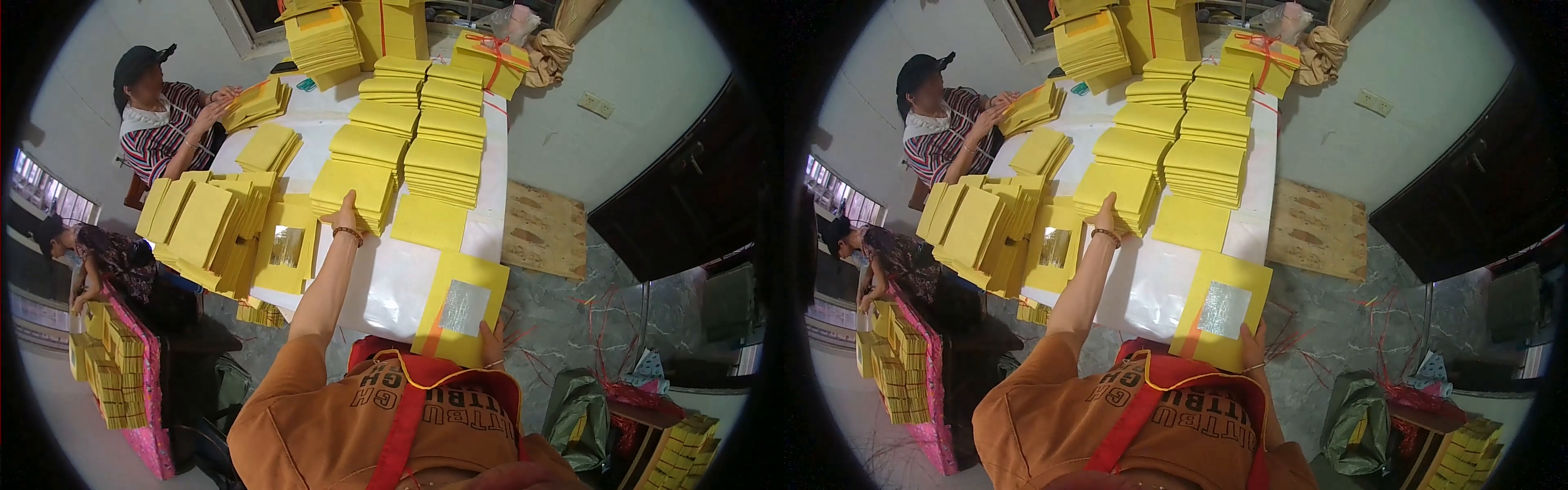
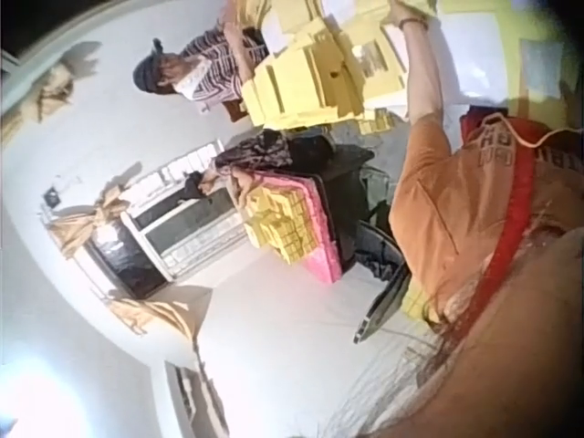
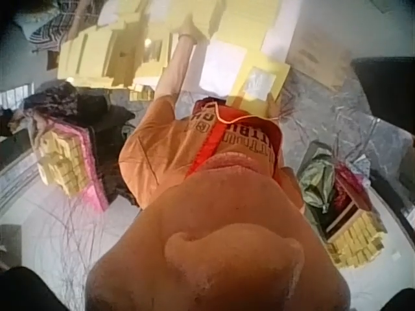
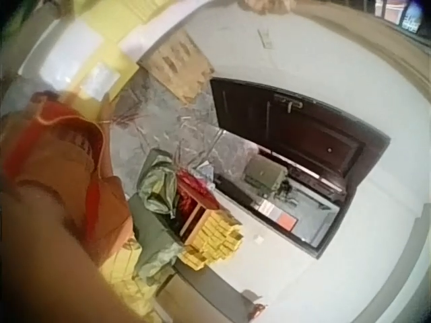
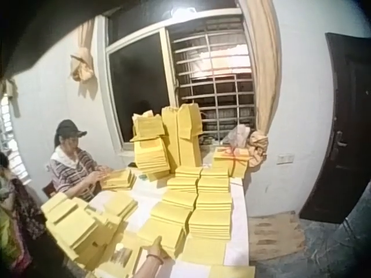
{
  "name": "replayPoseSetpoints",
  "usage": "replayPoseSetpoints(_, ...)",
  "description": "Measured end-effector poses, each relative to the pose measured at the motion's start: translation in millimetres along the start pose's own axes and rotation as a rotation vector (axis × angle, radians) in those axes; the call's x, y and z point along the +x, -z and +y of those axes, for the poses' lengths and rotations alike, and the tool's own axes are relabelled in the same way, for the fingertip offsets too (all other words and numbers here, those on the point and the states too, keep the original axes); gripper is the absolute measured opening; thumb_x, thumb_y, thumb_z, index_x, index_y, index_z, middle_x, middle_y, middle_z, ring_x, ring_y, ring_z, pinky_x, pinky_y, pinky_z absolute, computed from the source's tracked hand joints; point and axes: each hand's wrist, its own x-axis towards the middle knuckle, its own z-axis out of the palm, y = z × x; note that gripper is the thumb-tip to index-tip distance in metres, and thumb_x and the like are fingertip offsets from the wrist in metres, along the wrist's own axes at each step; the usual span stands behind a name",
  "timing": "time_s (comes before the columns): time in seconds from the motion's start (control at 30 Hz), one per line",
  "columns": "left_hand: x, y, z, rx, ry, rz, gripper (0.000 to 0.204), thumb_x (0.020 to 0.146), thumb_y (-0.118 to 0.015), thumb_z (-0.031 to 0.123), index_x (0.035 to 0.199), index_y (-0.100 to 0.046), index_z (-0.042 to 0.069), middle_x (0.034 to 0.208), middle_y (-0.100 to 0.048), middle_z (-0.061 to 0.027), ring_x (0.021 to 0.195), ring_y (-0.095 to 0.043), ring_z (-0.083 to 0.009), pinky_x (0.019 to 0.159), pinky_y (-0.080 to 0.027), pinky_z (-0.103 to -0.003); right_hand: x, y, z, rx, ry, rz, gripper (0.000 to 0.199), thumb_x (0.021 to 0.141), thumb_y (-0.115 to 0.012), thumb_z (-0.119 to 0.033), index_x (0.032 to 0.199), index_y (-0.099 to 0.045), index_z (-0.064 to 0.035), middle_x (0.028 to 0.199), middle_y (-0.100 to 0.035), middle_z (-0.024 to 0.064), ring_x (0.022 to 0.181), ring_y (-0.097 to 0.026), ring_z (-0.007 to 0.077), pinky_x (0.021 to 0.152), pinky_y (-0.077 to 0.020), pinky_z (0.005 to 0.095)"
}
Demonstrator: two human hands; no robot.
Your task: Folding sheets of yellow ritual paper with gold foil squares into stacks.
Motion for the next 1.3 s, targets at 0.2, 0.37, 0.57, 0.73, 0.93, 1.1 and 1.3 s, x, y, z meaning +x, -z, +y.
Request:
replayPoseSetpoints(0.2, 0, -15, 12, -0.130, 0.005, 0.171, 0.120, 0.064, -0.073, 0.022, 0.134, 0.024, 0.011, 0.127, -0.037, -0.0214, 0.100, -0.050, -0.0329, 0.074, -0.046, -0.053, 4, -2, 0, 0.019, -0.016, -0.001, 0.051, 0.088, -0.048, -0.009, 0.132, -0.023, -0.0019, 0.123, -0.042, 0.0119, 0.107, -0.046, 0.0213, 0.090, -0.0387, 0.0322)
replayPoseSetpoints(0.37, -28, -47, 18, -0.081, -0.058, 0.362, 0.118, 0.061, -0.073, 0.018, 0.135, 0.019, 0.008, 0.127, -0.037, -0.0204, 0.102, -0.048, -0.0317, 0.080, -0.044, -0.052, 4, -1, -2, -0.018, -0.027, 0.013, 0.051, 0.089, -0.048, -0.010, 0.132, -0.024, -0.0023, 0.122, -0.042, 0.0117, 0.107, -0.046, 0.0213, 0.090, -0.0386, 0.0320)
replayPoseSetpoints(0.57, -40, -27, 14, -0.120, -0.064, -0.010, 0.095, 0.071, -0.065, 0.046, 0.138, -0.004, 0.017, 0.133, -0.035, -0.0138, 0.115, -0.040, -0.0341, 0.087, -0.033, -0.059, 4, -2, 0, -0.001, -0.037, 0.022, 0.050, 0.088, -0.050, -0.011, 0.131, -0.025, -0.0013, 0.121, -0.044, 0.0122, 0.106, -0.046, 0.0208, 0.090, -0.0390, 0.0318)
replayPoseSetpoints(0.73, -130, -37, -7, 0.149, -0.039, 0.217, 0.090, 0.074, -0.056, 0.060, 0.140, -0.010, 0.020, 0.136, -0.032, -0.0134, 0.119, -0.036, -0.0337, 0.089, -0.031, -0.054, 7, 2, 4, -0.022, -0.024, 0.033, 0.051, 0.088, -0.049, -0.012, 0.132, -0.024, -0.0012, 0.121, -0.043, 0.0125, 0.106, -0.046, 0.0206, 0.089, -0.0401, 0.0316)
replayPoseSetpoints(0.93, -173, -23, -87, 0.852, -0.588, -0.313, 0.049, 0.077, -0.056, 0.009, 0.124, -0.044, 0.010, 0.114, -0.051, -0.0108, 0.102, -0.046, -0.0282, 0.082, -0.039, -0.040, 5, -5, -1, 0.012, -0.004, 0.005, 0.053, 0.088, -0.048, -0.011, 0.134, -0.022, -0.0021, 0.123, -0.042, 0.0119, 0.106, -0.047, 0.0203, 0.088, -0.0409, 0.0311)
replayPoseSetpoints(1.1, -182, -72, -65, 1.558, -1.243, -0.538, 0.045, 0.073, -0.055, 0.005, 0.117, -0.049, 0.007, 0.121, -0.044, -0.0156, 0.112, -0.039, -0.0344, 0.093, -0.031, -0.044, 6, -2, -1, -0.011, -0.015, -0.005, 0.054, 0.089, -0.048, -0.010, 0.135, -0.021, -0.0035, 0.123, -0.043, 0.0113, 0.106, -0.047, 0.0201, 0.088, -0.0413, 0.0310)
replayPoseSetpoints(1.3, -141, -74, -70, 1.936, -1.413, -0.534, 0.048, 0.079, -0.054, 0.011, 0.124, -0.038, 0.009, 0.122, -0.041, -0.0203, 0.111, -0.040, -0.0352, 0.090, -0.034, -0.045, 4, -2, 1, 0.002, 0.019, -0.016, 0.053, 0.089, -0.047, -0.010, 0.135, -0.022, -0.0034, 0.123, -0.043, 0.0106, 0.106, -0.047, 0.0199, 0.087, -0.0416, 0.0306)
